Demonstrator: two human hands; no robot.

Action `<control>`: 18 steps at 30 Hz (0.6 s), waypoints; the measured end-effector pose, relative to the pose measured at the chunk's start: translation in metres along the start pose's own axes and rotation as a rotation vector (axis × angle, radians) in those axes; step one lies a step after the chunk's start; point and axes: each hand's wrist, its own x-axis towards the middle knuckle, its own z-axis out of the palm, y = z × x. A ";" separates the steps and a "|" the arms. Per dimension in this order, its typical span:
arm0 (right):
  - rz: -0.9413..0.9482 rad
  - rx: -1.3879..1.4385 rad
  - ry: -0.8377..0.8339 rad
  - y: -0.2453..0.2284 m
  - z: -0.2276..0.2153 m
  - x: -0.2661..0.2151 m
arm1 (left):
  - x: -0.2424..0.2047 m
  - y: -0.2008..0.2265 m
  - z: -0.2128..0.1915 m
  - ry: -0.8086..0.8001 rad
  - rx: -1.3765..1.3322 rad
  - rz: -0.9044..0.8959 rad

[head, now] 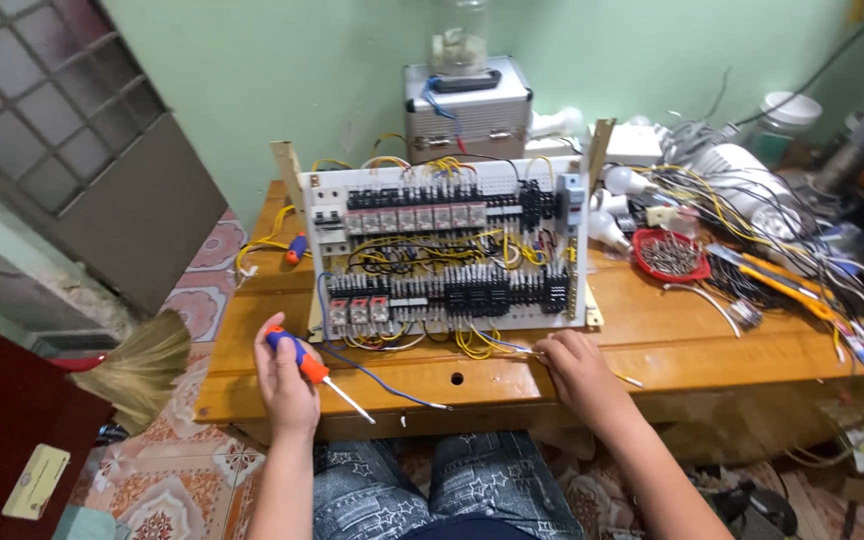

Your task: The person sits on the floor and uses a screwdriver to connect yellow and blue wires to terminals on a white electrical panel. They repeatedly strip wire ends, insert them into terminal slots, and tighten the screws to secure the connections.

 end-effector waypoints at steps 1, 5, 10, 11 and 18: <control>-0.012 0.004 0.000 0.003 -0.002 0.000 | -0.001 0.004 0.001 0.010 0.000 0.009; -0.035 0.081 -0.086 0.020 -0.004 -0.011 | -0.005 0.022 0.003 -0.036 0.072 -0.108; 0.076 0.145 -0.192 0.025 -0.018 -0.018 | -0.005 0.020 -0.004 -0.101 0.143 -0.151; 0.110 0.157 -0.186 0.022 -0.023 -0.016 | -0.005 0.019 -0.004 -0.100 0.131 -0.142; 0.270 0.428 0.639 -0.018 -0.072 0.029 | -0.004 0.005 -0.005 -0.055 0.147 -0.035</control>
